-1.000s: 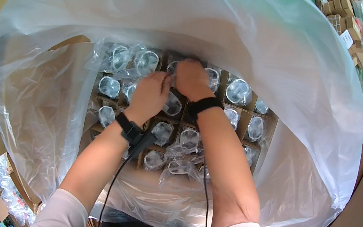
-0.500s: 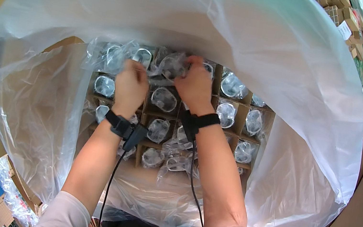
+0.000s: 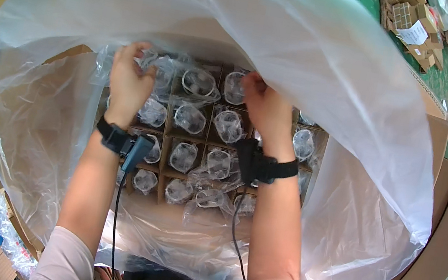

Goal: The person places individually wrapped clear plastic cups into a large cardboard box lined with a plastic bag. They arrange the cups in rows within the box. Later, they pick up small red plastic pieces from a separate box and place them into the large box among the cups.

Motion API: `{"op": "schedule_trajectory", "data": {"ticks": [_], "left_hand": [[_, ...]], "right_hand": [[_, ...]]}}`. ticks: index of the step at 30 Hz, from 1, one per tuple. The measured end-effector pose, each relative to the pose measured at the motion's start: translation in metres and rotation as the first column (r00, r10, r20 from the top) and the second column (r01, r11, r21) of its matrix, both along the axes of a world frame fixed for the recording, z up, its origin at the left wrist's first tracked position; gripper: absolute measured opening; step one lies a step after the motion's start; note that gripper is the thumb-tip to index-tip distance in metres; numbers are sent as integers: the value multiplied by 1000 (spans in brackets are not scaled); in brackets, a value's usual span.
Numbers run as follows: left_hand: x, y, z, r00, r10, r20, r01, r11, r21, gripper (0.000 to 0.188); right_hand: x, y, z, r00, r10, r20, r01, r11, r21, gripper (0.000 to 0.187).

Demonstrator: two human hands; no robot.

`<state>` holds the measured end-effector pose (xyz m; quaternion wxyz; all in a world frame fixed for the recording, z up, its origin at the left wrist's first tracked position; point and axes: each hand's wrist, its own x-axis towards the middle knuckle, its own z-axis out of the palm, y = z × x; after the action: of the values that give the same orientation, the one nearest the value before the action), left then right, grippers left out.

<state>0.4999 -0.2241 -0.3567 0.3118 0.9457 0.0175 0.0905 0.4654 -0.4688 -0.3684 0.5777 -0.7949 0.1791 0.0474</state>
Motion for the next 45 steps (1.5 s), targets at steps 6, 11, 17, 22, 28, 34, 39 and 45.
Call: {"op": "schedule_trajectory", "data": {"ticks": [6, 11, 17, 22, 28, 34, 39, 45], "left_hand": [[-37, -76, 9, 808, -538, -240, 465, 833, -300, 16], [-41, -112, -29, 846, -422, -326, 340, 898, -279, 24], [-38, -126, -49, 805, -398, -441, 384, 915, -124, 35], [-42, -111, -60, 881, -295, -370, 320, 947, 6, 40], [-46, -143, -40, 927, -330, -176, 298, 936, -186, 32], [-46, -94, -44, 945, -174, -278, 23, 882, -471, 16], [-45, -99, -20, 974, -126, -188, 129, 992, 5, 18], [-17, -83, -23, 994, -86, -70, 95, 985, 145, 20]], "right_hand": [[25, 7, -62, 849, 428, -309, -493, 433, -755, 19], [34, 9, -64, 799, 447, -404, -591, 453, -668, 17], [24, -33, -77, 858, 490, -153, -469, 627, -622, 19], [7, -30, -15, 967, 184, -178, -179, 983, 47, 22], [-3, -42, -41, 955, 228, 189, -176, 950, -259, 29], [1, -51, -36, 948, 28, 316, 45, 974, -220, 16], [0, -23, -33, 948, 188, 255, -100, 942, -321, 59], [-5, -32, -42, 938, 115, 327, 110, 797, -595, 48]]}}
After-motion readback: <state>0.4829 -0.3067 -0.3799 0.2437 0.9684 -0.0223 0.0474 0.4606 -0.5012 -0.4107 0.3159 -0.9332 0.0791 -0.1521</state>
